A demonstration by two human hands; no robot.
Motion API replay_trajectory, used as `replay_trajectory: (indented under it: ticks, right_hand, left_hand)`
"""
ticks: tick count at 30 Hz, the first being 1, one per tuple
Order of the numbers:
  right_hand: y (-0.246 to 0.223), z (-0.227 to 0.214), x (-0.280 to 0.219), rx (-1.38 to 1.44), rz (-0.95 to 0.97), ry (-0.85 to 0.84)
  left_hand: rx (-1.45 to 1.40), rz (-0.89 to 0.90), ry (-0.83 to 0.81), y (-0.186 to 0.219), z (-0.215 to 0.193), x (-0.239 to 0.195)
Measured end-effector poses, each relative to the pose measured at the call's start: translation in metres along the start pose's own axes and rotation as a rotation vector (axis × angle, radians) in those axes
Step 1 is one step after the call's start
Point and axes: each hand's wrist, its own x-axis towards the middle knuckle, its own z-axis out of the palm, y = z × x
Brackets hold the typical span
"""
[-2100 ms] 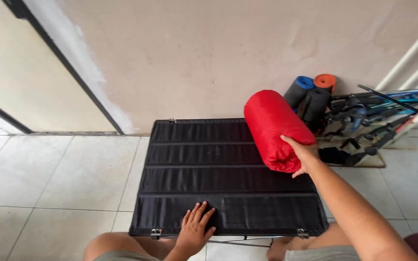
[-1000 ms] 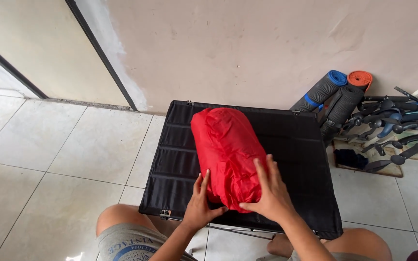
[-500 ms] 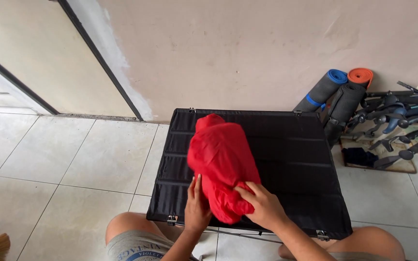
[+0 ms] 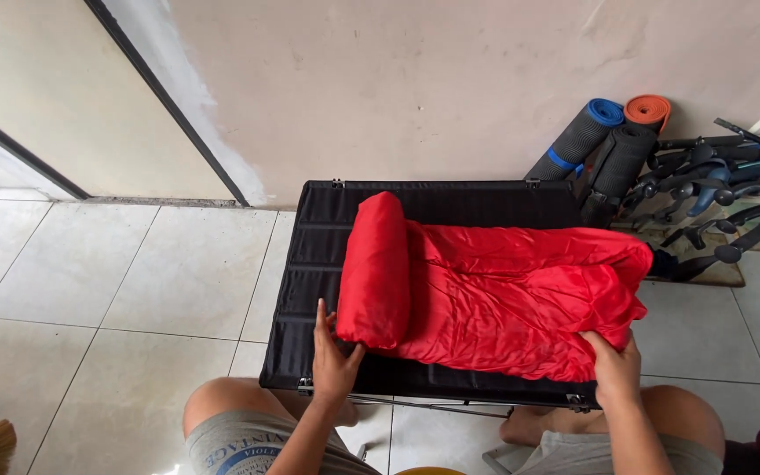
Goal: The person unfolds a red sleeping bag on top of an open suitcase, then folds it into a compact bundle. They then place the folded sleeping bag into the suitcase.
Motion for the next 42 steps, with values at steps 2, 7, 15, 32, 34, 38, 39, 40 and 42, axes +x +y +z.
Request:
replay_trajectory:
  ticks: [2, 7, 15, 32, 34, 38, 39, 40, 42]
  right_hand:
    - [-0.013, -0.002, -0.006, -0.087, 0.029, -0.019]
    - [-0.008, -0.001, -0.002, -0.264, 0.072, -0.055]
    - [0.024, -0.013, 0.025, -0.264, -0.147, 0.096]
    - [-0.009, 0.021, -0.002, -1.047, -1.093, 0.116]
    - [-0.004, 0.028, 0.014, -1.115, -1.087, -0.026]
    - [0.017, 0.025, 0.044, -1.521, -0.704, -0.262]
    - [0.024, 0.022, 0.050, -1.556, -0.659, -0.281]
    - [0.027, 0.020, 0.051, -1.557, -0.667, -0.283]
    - [0.035, 0.015, 0.052, -1.596, -0.633, -0.296]
  left_hand:
    - [0.150, 0.067, -0.032, 0.009, -0.005, 0.002]
    - [0.484, 0.436, -0.086, 0.026, -0.007, 0.013]
    - [-0.514, -0.240, 0.191, 0.000, -0.020, 0.025]
    - [0.283, -0.107, -0.010, 0.024, -0.094, 0.046]
    - [0.219, -0.146, 0.023, 0.017, -0.102, 0.055]
    - [-0.055, -0.583, 0.233, -0.044, -0.109, 0.066]
    - [0.038, -0.667, 0.219, -0.070, -0.108, 0.067]
    - [0.033, -0.669, 0.225, -0.076, -0.107, 0.066]
    - [0.190, -0.373, 0.366, -0.090, -0.105, 0.062]
